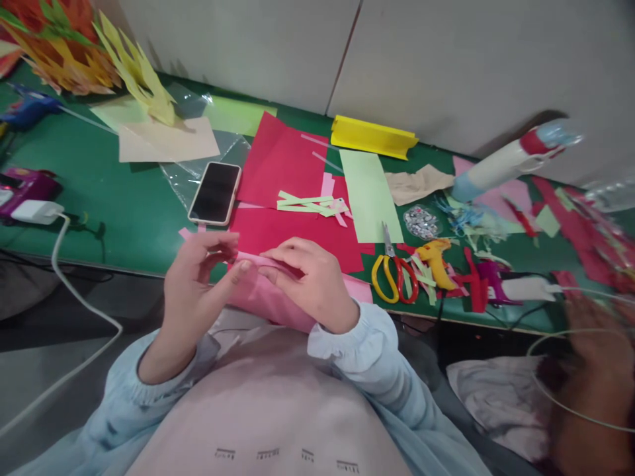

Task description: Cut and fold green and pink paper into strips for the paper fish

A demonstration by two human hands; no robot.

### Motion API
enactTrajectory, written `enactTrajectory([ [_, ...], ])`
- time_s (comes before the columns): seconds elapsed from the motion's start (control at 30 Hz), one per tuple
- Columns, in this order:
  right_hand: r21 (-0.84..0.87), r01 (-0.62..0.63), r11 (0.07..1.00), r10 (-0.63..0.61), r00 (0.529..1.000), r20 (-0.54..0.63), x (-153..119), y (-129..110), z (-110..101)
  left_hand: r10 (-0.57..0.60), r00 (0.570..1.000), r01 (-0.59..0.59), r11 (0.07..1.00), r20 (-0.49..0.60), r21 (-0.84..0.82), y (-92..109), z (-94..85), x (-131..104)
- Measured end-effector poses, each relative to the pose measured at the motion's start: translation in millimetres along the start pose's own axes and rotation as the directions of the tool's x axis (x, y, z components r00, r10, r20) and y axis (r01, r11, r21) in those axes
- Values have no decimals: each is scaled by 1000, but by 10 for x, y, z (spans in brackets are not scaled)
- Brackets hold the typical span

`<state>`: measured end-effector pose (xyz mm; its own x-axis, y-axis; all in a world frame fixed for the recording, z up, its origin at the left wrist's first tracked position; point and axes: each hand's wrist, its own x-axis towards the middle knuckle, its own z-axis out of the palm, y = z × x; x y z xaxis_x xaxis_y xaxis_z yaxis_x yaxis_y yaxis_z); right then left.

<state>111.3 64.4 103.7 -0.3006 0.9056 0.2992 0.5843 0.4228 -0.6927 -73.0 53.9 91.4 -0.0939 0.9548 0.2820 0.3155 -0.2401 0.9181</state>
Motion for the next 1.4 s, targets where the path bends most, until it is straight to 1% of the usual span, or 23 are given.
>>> enactTrajectory([
  [0.07,-6,9,1000,-9,1000,7,-3,-9,-4,50,998,-51,998,44,22,7,-36,7],
  [0.17,-2,15,1000,-15,1000,11,-8,-21,2,61,995,-66,996,83,58,29,-76,-1],
  [0.23,4,22,1000,-22,1000,7,-11,-30,8,59,994,-65,996,87,66,40,-88,-10],
  [0.3,7,25,1000,-25,1000,10,-14,-38,13,81,994,-85,994,67,63,36,-90,-14],
  [0.4,5,15,1000,-15,999,35,-16,-48,24,96,993,-96,995,64,9,5,-88,-6],
  [0.53,26,7,1000,-8,997,72,-20,-54,38,98,983,-90,994,157,-59,-27,-90,25],
  [0.6,52,-11,999,6,996,84,-24,-38,20,85,985,-77,995,149,-58,-33,-93,39],
  [0.67,97,-47,994,37,993,112,-27,3,-29,73,991,-66,996,109,-61,-45,-102,49],
  [0.73,163,-114,980,87,983,164,-27,71,-103,86,992,-80,995,90,-66,-76,-116,58],
  [0.83,287,-225,931,158,959,237,-17,189,-213,177,981,-170,981,81,-90,-151,-143,74],
  [0.9,361,-272,892,179,946,271,-4,242,-263,253,965,-244,964,74,-107,-201,-158,84],
  [0.97,422,-310,852,186,932,311,11,260,-297,297,952,-288,950,66,-119,-239,-168,89],
  [1.07,489,-350,799,169,912,375,34,245,-340,315,947,-305,942,57,-139,-273,-174,82],
  [1.13,515,-346,784,132,904,406,45,235,-368,328,943,-315,935,60,-162,-285,-175,71],
  [1.27,520,-305,798,74,906,417,52,246,-386,304,948,-281,939,97,-199,-276,-178,45],
  [1.4,479,-282,831,68,907,416,41,219,-370,305,940,-279,945,152,-174,-219,-184,37],
])
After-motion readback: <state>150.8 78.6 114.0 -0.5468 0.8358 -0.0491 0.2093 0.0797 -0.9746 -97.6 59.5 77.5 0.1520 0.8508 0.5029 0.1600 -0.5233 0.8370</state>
